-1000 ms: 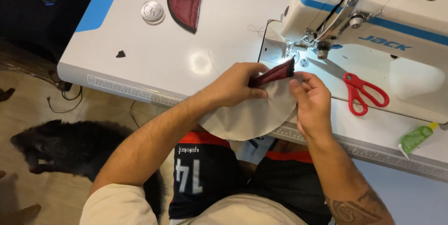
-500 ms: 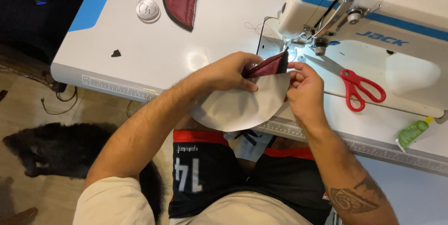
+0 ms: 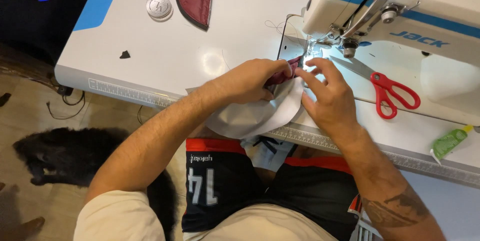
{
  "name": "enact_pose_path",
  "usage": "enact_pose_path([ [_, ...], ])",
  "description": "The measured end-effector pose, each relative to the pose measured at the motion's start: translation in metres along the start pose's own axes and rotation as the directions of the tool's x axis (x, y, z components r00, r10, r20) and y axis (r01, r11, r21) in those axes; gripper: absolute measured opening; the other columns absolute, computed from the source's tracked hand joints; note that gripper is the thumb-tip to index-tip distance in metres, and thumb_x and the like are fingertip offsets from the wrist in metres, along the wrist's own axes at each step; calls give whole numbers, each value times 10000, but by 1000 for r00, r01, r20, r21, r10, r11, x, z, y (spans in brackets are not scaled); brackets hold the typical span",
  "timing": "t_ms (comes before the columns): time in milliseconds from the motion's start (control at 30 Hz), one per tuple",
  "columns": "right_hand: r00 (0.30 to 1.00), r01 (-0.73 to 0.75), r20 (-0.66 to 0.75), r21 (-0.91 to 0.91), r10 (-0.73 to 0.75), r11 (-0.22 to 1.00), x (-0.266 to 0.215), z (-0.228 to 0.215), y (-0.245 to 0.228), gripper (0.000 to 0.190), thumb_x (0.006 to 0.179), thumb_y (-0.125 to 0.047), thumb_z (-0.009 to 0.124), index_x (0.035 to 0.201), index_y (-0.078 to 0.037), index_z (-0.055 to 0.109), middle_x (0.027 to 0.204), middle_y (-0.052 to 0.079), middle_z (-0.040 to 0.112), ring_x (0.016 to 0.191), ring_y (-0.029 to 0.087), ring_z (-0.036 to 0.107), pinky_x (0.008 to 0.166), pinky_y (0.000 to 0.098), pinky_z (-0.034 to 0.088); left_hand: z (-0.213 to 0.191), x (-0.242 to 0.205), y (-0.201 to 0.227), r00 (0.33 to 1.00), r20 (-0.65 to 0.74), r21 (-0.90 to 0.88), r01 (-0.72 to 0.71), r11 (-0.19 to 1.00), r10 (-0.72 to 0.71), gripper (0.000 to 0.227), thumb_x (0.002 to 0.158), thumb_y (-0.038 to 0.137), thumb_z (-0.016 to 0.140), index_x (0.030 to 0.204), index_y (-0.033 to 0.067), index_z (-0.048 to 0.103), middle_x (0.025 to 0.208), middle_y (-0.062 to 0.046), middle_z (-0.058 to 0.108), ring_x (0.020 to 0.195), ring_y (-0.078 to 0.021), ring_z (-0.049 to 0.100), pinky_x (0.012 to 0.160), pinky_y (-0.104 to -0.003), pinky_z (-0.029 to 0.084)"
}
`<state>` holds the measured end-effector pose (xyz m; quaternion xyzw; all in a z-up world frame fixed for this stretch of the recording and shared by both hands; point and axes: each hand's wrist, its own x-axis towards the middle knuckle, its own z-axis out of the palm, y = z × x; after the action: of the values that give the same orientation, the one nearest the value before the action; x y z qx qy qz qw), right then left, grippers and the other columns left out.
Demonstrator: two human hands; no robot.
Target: Aligning, trimming, and preparing fabric pieces for sewing on an industrial machine
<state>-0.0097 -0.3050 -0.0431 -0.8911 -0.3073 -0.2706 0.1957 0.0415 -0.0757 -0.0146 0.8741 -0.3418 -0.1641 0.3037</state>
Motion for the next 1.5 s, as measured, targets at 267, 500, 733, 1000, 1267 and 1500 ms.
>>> enact_pose_path([
  [267,949,298,-42,-197,-311,934,-6,-1,22,57,965,-25,734,972,-79,750,1026,49,665,923,251,697,680,340,533,-14,-7,21,999,26,26,-22,999,21,702,796,63,825,1430,78,525,1251,-253,683,1201,-457,642,1042,-572,492],
  [500,943,290,-98,-220,-317,931,-15,3,25,72,984,-25,696,923,-61,709,922,82,592,806,267,616,635,361,493,-19,0,26,995,69,58,75,996,-78,688,809,115,831,1438,77,555,1247,-228,691,1180,-409,672,1007,-494,535],
  [733,960,255,-28,-314,-277,915,3,8,33,62,964,-48,725,936,-98,748,831,23,538,730,183,601,613,307,469,-11,15,22,993,43,43,110,993,-112,528,860,187,823,1351,75,664,1165,-192,730,1105,-369,717,944,-430,580],
  [1000,970,232,-54,-87,-237,969,-9,-7,17,200,983,-39,646,1153,-70,746,1122,82,676,991,277,664,729,371,495,-4,19,15,986,-35,39,162,986,-161,465,854,132,826,1296,47,711,1058,-224,743,976,-414,750,822,-477,624],
  [1267,979,163,134,-73,-152,984,-12,8,25,381,961,-98,557,1320,-62,679,1320,120,683,1213,329,617,827,414,503,-14,12,25,984,-18,-15,174,985,-174,588,846,81,774,1406,18,605,1066,-257,734,1000,-452,732,889,-582,591],
  [1500,955,49,297,-132,-8,990,-11,5,23,510,950,-124,535,1455,-81,594,1492,112,585,1373,329,504,959,420,462,-2,30,10,965,-168,63,217,974,-204,425,889,220,774,1275,66,687,946,-196,754,890,-394,762,771,-518,623],
])
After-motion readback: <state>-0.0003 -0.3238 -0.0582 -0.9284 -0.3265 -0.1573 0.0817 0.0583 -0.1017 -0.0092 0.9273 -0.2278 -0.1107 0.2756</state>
